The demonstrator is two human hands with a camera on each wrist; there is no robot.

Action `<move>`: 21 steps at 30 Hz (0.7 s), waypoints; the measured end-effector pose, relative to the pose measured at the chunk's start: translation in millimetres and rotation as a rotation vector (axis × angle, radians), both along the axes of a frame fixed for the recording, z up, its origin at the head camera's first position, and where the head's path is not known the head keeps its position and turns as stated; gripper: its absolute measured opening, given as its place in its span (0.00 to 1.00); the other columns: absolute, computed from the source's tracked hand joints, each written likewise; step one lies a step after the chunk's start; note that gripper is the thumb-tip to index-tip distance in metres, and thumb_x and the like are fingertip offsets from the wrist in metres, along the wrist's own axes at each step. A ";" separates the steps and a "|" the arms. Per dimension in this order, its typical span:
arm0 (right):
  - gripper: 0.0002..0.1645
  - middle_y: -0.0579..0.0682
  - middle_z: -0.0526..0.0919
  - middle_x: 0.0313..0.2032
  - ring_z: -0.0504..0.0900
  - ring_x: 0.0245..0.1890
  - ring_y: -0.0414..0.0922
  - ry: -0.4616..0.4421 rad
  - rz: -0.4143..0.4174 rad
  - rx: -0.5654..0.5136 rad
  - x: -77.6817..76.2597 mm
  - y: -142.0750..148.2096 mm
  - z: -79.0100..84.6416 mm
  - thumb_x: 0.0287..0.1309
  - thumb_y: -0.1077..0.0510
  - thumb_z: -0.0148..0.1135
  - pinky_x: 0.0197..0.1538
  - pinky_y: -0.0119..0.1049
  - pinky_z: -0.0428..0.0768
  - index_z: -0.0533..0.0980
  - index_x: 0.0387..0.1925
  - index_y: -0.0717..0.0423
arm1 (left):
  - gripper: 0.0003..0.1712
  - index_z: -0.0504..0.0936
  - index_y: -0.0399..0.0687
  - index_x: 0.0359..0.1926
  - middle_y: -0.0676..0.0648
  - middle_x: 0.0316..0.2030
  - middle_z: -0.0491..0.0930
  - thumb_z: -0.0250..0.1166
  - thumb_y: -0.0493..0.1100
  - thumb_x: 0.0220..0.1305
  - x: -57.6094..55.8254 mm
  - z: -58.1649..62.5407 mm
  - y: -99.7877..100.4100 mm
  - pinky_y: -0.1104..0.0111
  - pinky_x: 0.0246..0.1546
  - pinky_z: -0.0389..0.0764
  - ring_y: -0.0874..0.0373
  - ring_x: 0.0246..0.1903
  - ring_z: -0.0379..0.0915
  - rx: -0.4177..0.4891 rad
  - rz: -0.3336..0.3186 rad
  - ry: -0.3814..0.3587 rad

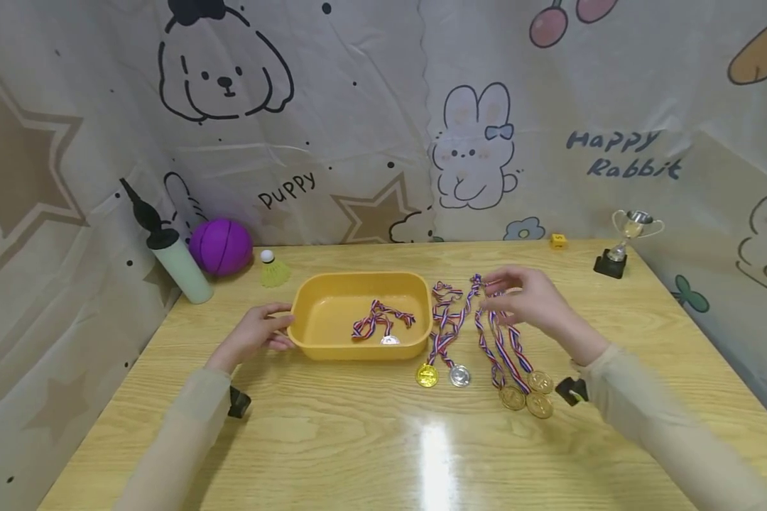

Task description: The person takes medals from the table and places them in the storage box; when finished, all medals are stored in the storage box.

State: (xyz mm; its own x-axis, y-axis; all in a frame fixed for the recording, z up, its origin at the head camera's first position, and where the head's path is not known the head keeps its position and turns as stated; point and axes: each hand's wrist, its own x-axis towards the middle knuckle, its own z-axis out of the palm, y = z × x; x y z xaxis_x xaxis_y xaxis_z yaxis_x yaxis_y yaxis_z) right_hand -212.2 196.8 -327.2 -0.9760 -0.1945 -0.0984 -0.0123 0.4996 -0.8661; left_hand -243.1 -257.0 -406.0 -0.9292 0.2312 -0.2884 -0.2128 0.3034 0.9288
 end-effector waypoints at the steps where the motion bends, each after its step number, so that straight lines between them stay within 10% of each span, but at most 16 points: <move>1: 0.33 0.66 0.74 0.54 0.83 0.38 0.45 -0.007 -0.012 -0.001 1.1 10.4 -3.4 0.55 0.57 0.68 0.40 0.43 0.87 0.69 0.60 0.65 | 0.32 0.52 0.28 0.70 0.45 0.27 0.83 0.51 0.40 0.73 0.2 0.3 0.1 0.74 0.28 0.85 0.63 0.23 0.82 -0.003 0.001 0.000; 21: 0.32 0.57 0.81 0.42 0.80 0.32 0.38 -0.155 -0.100 0.079 16.5 74.5 -91.6 0.53 0.58 0.69 0.34 0.40 0.87 0.69 0.55 0.72 | 0.32 0.51 0.28 0.71 0.46 0.29 0.83 0.50 0.40 0.74 2.1 3.1 1.8 0.74 0.28 0.85 0.62 0.23 0.82 0.003 -0.008 -0.010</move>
